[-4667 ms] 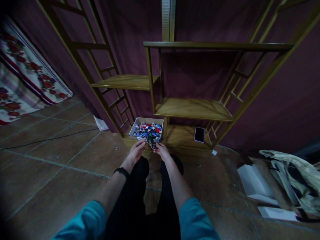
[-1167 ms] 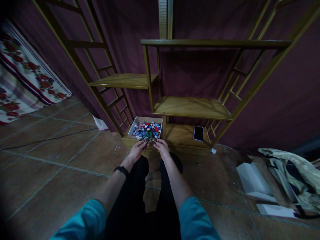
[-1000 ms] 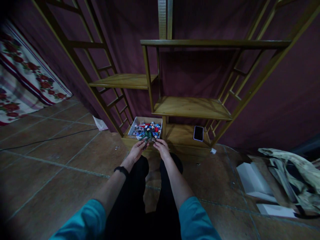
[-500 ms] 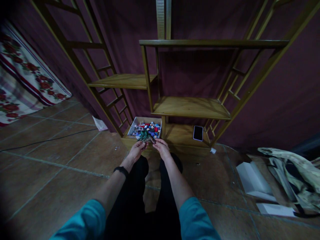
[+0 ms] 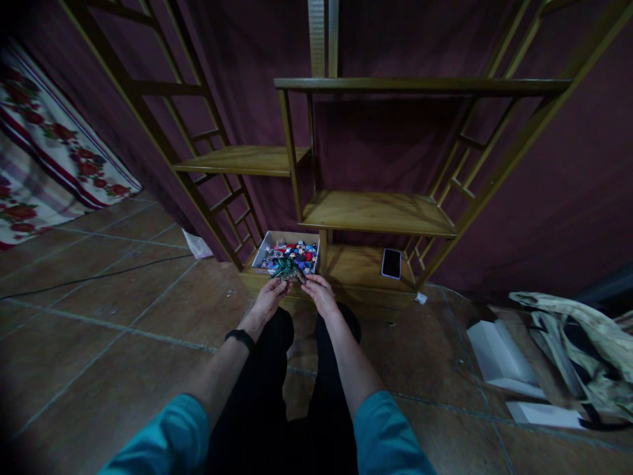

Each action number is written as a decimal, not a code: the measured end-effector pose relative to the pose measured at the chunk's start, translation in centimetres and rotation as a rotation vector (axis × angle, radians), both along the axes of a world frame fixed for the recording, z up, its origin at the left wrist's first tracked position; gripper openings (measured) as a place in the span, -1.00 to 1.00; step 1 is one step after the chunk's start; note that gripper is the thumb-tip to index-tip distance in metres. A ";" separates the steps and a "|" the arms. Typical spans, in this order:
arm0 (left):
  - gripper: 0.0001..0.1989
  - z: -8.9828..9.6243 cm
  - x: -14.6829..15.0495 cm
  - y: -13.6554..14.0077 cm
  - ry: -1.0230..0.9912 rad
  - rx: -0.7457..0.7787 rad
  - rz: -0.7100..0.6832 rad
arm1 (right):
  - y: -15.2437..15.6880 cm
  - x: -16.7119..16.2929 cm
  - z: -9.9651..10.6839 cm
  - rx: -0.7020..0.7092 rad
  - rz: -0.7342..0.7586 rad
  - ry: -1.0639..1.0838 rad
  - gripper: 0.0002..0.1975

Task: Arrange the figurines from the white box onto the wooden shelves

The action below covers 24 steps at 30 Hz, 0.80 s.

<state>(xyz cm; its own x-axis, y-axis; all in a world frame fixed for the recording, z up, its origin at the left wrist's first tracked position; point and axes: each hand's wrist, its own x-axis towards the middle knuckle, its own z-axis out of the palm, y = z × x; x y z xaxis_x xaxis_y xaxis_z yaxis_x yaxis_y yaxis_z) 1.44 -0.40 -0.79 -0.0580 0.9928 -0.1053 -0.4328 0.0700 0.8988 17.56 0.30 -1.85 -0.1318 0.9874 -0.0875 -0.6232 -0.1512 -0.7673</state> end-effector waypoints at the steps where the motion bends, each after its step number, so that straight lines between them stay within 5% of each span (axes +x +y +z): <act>1: -0.70 0.0 0.0 0.0 -0.004 0.002 0.004 | 0.0 0.0 0.1 0.000 -0.001 -0.002 -0.79; 14: -0.50 -0.5 0.1 0.2 -0.029 0.023 0.032 | -0.1 -0.3 0.2 -0.021 -0.038 -0.001 -0.72; 24: -0.51 0.7 0.0 -0.5 -0.053 0.019 -0.070 | -0.3 -0.6 0.3 -0.037 -0.050 -0.036 -0.74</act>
